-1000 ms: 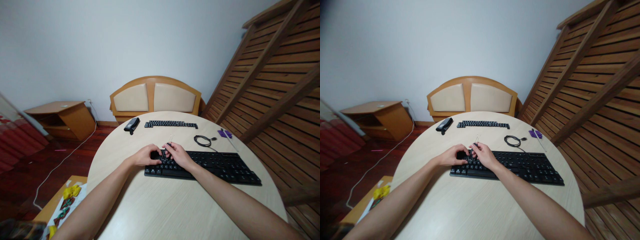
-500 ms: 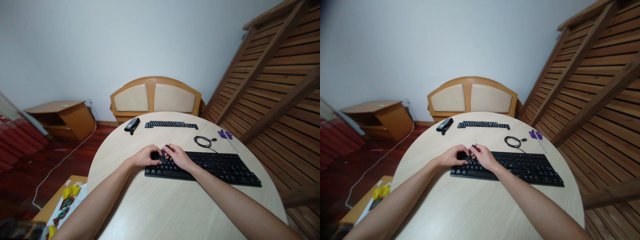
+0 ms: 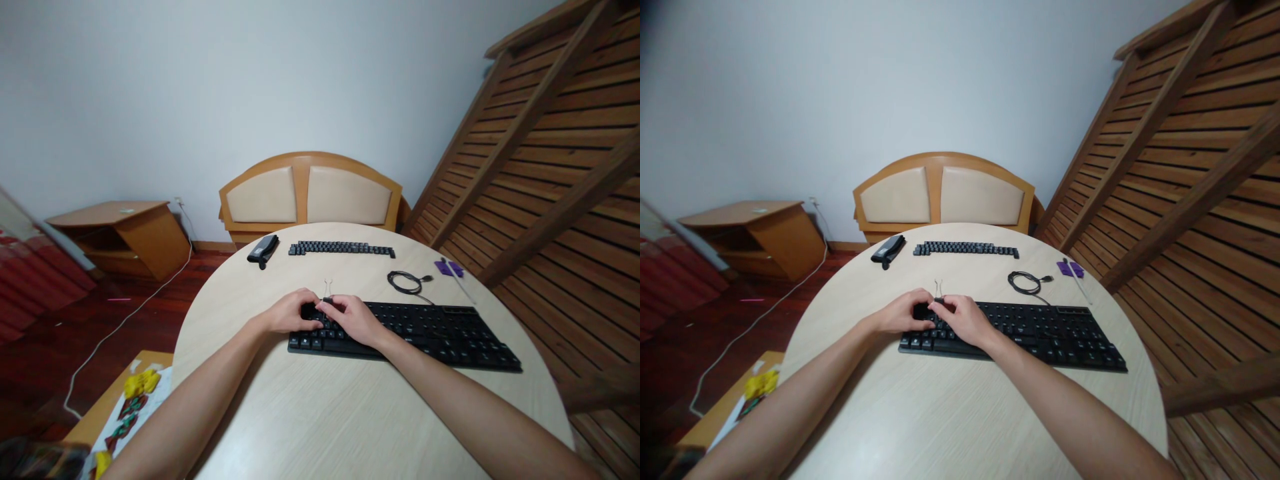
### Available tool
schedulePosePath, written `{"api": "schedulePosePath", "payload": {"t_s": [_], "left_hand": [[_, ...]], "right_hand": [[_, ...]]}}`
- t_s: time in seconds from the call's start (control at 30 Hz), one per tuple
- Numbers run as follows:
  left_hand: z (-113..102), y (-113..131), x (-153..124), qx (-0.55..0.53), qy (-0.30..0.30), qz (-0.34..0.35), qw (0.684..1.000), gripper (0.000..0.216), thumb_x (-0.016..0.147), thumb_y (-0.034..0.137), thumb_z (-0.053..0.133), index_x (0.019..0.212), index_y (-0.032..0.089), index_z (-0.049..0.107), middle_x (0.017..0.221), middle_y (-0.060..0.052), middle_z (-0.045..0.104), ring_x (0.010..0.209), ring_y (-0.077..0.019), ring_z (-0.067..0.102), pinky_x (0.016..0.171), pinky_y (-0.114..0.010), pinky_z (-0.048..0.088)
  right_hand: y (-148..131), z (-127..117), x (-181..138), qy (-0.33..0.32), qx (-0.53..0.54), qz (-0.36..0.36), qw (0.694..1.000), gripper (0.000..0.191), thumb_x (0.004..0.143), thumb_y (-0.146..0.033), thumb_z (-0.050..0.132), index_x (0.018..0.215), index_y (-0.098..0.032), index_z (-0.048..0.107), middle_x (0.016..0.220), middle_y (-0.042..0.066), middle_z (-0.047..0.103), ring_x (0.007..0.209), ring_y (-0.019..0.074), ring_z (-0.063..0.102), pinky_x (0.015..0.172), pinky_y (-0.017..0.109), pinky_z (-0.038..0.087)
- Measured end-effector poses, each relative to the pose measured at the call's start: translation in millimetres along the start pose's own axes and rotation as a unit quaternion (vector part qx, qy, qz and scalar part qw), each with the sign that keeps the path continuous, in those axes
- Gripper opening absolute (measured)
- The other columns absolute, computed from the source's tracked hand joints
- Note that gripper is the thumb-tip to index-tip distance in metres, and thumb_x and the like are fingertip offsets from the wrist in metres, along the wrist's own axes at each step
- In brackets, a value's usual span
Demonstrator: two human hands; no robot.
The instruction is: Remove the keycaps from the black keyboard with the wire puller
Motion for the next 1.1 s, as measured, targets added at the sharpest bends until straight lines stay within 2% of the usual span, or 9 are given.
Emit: {"api": "schedulePosePath", "payload": {"t_s": [0.1,0.27,0.37,0.53,0.77,0.87,1.0,1.1], "left_hand": [[0.5,-1.2,0.1,0.001,-0.002,0.002,1.0,0.027,0.074,0.036,0.076,0.091,0.018,0.064,0.09,-0.004,0.064,0.087,-0.0209,0.06,0.079,-0.032,0.049],[0.2,-0.5,-0.1,-0.015,0.001,0.012,1.0,0.027,0.075,0.032,0.076,0.097,0.019,0.066,0.096,-0.005,0.066,0.093,-0.0215,0.06,0.085,-0.032,0.048],[-0.9,1.6,-0.1,-0.018,-0.001,0.015,1.0,0.027,0.075,0.031,0.076,0.098,0.019,0.067,0.098,-0.005,0.067,0.095,-0.0218,0.061,0.087,-0.033,0.048],[-1.6,2.6,-0.2,-0.012,-0.002,0.016,1.0,0.028,0.076,0.032,0.076,0.099,0.019,0.066,0.099,-0.005,0.067,0.095,-0.0215,0.061,0.086,-0.033,0.048],[0.2,1.1,-0.3,-0.012,-0.001,0.02,1.0,0.032,0.076,0.037,0.077,0.099,0.017,0.065,0.097,-0.006,0.068,0.093,-0.0213,0.061,0.084,-0.033,0.048],[0.3,1.2,0.8,-0.021,0.002,0.032,0.999,0.032,0.076,0.04,0.077,0.096,0.017,0.066,0.097,-0.006,0.068,0.093,-0.0209,0.061,0.085,-0.033,0.048],[1.5,2.5,2.8,-0.036,-0.012,0.066,0.997,0.024,0.079,0.039,0.075,0.083,0.017,0.067,0.091,-0.005,0.07,0.093,-0.0194,0.062,0.09,-0.033,0.045],[2.8,2.1,3.4,-0.035,-0.005,0.063,0.997,0.025,0.08,0.04,0.075,0.086,0.017,0.068,0.091,-0.005,0.071,0.093,-0.0194,0.062,0.089,-0.032,0.046]], "right_hand": [[-7.5,-3.9,-2.7,-0.014,-0.04,-0.038,0.998,0.044,0.093,-0.049,0.052,0.067,-0.017,0.067,0.064,0.0,0.061,0.062,0.0142,0.052,0.058,0.025,0.037],[-18.4,-13.8,-5.5,-0.061,-0.079,-0.084,0.991,0.032,0.094,-0.041,0.054,0.08,-0.018,0.072,0.071,0.002,0.068,0.063,0.0158,0.057,0.059,0.026,0.037],[-17.1,-16.7,-6.5,-0.054,-0.106,-0.085,0.989,0.033,0.094,-0.04,0.053,0.08,-0.018,0.073,0.076,0.005,0.071,0.064,0.0165,0.059,0.06,0.027,0.037],[-8.3,-15.9,-6.1,-0.051,-0.13,-0.055,0.989,0.04,0.096,-0.043,0.048,0.076,-0.018,0.072,0.067,0.003,0.068,0.06,0.0158,0.058,0.057,0.026,0.036],[-0.7,-14.5,-0.8,-0.071,-0.073,-0.018,0.995,0.038,0.095,-0.045,0.05,0.083,-0.018,0.074,0.078,0.003,0.075,0.067,0.0174,0.065,0.063,0.026,0.042],[4.2,-14.4,2.4,-0.063,-0.046,-0.006,0.997,0.04,0.094,-0.046,0.051,0.08,-0.018,0.074,0.081,0.005,0.077,0.075,0.0198,0.069,0.07,0.027,0.047],[11.6,-13.7,6.2,-0.055,0.028,0.011,0.998,0.043,0.093,-0.049,0.051,0.077,-0.016,0.074,0.081,0.007,0.077,0.085,0.0228,0.071,0.082,0.032,0.05],[12.9,-13.9,7.2,-0.039,0.057,0.012,0.998,0.044,0.091,-0.052,0.052,0.078,-0.016,0.074,0.082,0.007,0.077,0.086,0.0232,0.071,0.083,0.033,0.051]]}}
Point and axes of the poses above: each hand's wrist, its own x-axis towards the middle knuckle, its own z-axis out of the palm, y = z × x, the point moved 2 cm from there along x, towards the middle knuckle
